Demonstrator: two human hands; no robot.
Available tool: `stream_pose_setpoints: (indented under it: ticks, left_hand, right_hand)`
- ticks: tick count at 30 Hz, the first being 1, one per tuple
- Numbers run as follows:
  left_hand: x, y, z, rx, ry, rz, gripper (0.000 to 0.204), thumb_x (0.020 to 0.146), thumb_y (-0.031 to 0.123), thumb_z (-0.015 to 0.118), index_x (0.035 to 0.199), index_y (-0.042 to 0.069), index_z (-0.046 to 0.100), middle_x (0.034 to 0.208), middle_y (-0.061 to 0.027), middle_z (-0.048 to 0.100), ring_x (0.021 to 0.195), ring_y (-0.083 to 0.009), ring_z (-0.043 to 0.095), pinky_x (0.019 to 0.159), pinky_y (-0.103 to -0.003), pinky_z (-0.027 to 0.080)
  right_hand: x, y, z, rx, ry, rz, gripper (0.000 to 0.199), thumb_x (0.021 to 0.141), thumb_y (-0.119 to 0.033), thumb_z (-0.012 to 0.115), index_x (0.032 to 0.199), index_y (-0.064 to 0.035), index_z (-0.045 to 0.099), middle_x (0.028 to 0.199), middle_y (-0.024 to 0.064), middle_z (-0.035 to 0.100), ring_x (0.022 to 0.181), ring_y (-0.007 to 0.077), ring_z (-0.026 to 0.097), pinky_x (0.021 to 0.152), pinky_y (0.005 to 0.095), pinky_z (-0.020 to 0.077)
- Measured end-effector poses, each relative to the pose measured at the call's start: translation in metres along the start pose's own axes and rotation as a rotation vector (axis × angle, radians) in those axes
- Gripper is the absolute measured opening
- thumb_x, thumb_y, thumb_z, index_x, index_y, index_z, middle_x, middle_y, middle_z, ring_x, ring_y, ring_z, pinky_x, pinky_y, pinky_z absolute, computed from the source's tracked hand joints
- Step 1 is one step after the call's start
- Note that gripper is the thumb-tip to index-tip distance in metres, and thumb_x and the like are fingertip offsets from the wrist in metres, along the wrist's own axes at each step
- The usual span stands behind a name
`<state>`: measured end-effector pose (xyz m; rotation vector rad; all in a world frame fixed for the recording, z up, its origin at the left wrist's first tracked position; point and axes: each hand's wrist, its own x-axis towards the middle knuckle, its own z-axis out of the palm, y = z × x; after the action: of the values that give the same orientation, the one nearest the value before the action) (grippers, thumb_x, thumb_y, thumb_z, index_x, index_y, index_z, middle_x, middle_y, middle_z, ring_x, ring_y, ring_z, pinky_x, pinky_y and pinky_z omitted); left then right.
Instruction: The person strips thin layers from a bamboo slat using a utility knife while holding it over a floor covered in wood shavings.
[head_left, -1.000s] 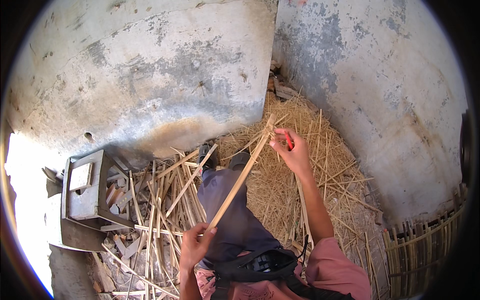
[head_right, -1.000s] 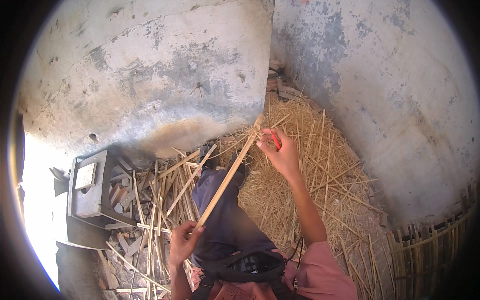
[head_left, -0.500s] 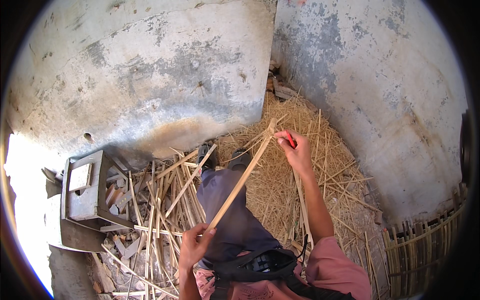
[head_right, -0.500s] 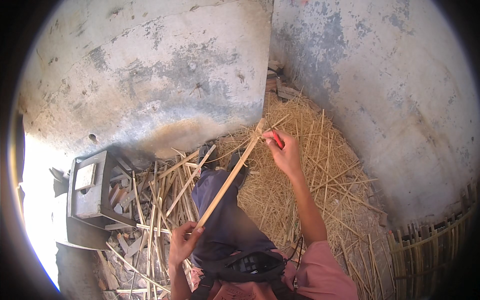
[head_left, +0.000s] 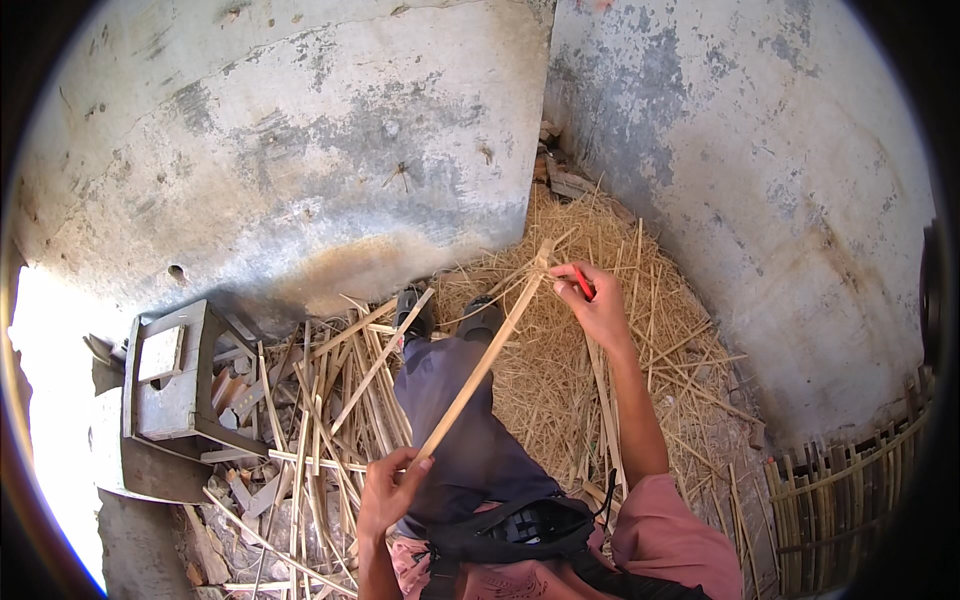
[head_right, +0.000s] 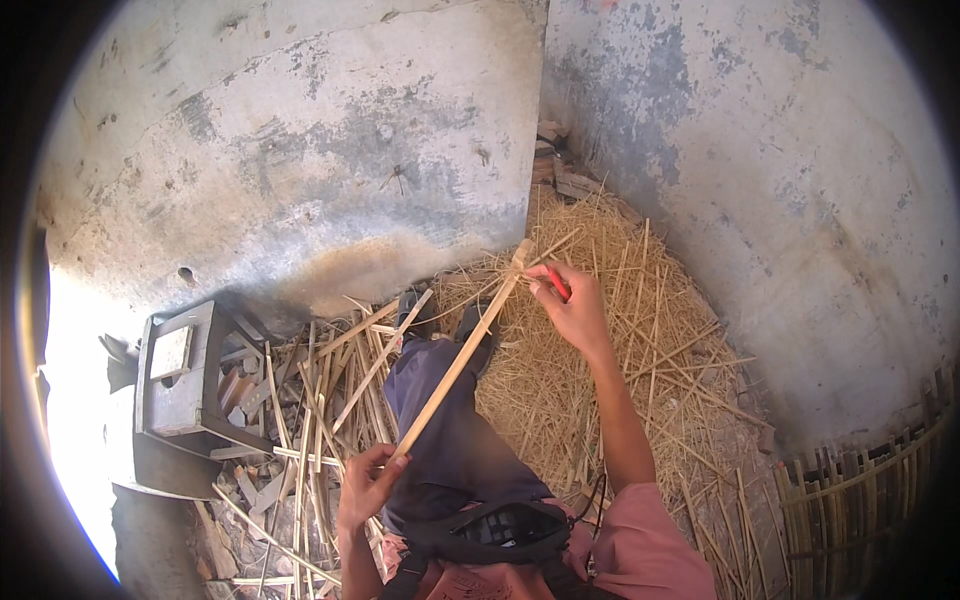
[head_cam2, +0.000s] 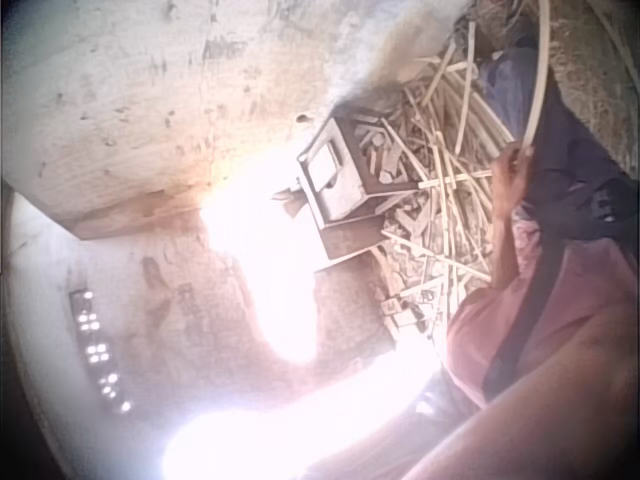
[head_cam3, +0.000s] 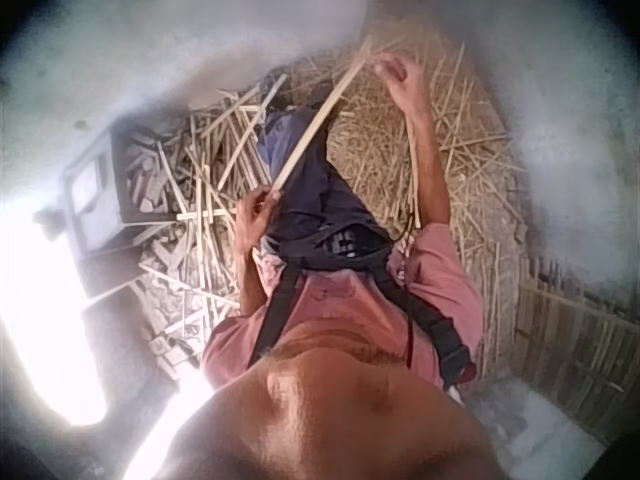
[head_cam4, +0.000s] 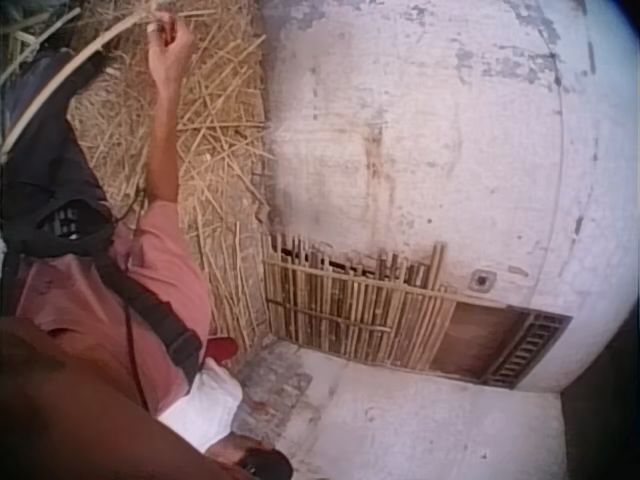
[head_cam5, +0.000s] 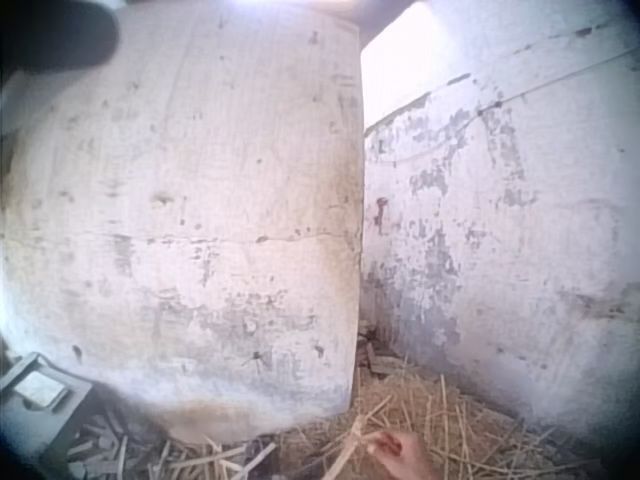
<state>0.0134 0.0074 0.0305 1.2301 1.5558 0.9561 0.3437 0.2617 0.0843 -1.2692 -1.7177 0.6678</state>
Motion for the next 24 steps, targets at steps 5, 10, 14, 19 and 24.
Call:
stream_pose_setpoints:
  ticks: [5, 10, 14, 19, 24]
  left_hand:
    - [0.002, 0.0, -0.001, -0.071, -0.035, 0.018, 0.021, 0.104, 0.017, 0.071, 0.108, -0.003, 0.077, 0.071, 0.0001, 0.067, 0.062, -0.0041, 0.049, 0.054, -0.027, 0.034]
    - [0.004, -0.008, -0.004, -0.128, -0.121, -0.028, 0.022, 0.105, 0.017, 0.07, 0.11, -0.003, 0.076, 0.068, 0.0023, 0.061, 0.062, -0.0036, 0.046, 0.055, -0.026, 0.033]
    - [0.004, -0.019, -0.009, -0.175, -0.174, -0.039, 0.022, 0.106, 0.018, 0.069, 0.112, -0.003, 0.075, 0.067, 0.0033, 0.059, 0.061, -0.0032, 0.045, 0.055, -0.025, 0.032]
    - [0.009, -0.033, -0.019, 0.022, -0.257, 0.05, 0.031, 0.101, 0.022, 0.079, 0.119, -0.003, 0.071, 0.079, -0.001, 0.066, 0.068, -0.0078, 0.058, 0.062, -0.027, 0.046]
    - [0.009, -0.022, -0.015, 0.241, -0.091, 0.27, 0.058, 0.087, 0.025, 0.092, 0.133, 0.002, 0.065, 0.107, -0.0093, 0.072, 0.094, -0.0207, 0.07, 0.083, -0.036, 0.057]
  right_hand:
    - [-0.003, -0.005, 0.002, 0.072, -0.012, 0.041, 0.03, 0.099, -0.025, 0.078, 0.123, -0.0077, 0.071, 0.097, 0.0005, 0.073, 0.067, 0.0088, 0.058, 0.065, 0.0304, 0.0466]
    - [0.0, 0.007, 0.009, 0.442, 0.109, 0.098, 0.039, 0.103, -0.028, 0.074, 0.132, -0.0042, 0.063, 0.096, 0.0011, 0.072, 0.059, 0.0027, 0.048, 0.056, 0.0249, 0.0374]
    - [0.0, -0.011, -0.003, 0.657, 0.001, 0.164, 0.044, 0.104, -0.024, 0.074, 0.14, -0.0021, 0.062, 0.09, -0.0029, 0.068, 0.056, -0.0003, 0.042, 0.049, 0.0216, 0.0282]
    - [-0.001, -0.011, -0.006, 0.689, -0.035, 0.169, 0.049, 0.1, -0.019, 0.079, 0.143, -0.0031, 0.062, 0.085, -0.0042, 0.064, 0.053, -0.0002, 0.04, 0.046, 0.0217, 0.0274]
    - [-0.007, -0.015, -0.004, 0.822, -0.086, 0.186, 0.044, 0.099, -0.018, 0.081, 0.136, -0.0037, 0.062, 0.086, -0.0012, 0.066, 0.052, -0.0002, 0.04, 0.045, 0.0208, 0.029]
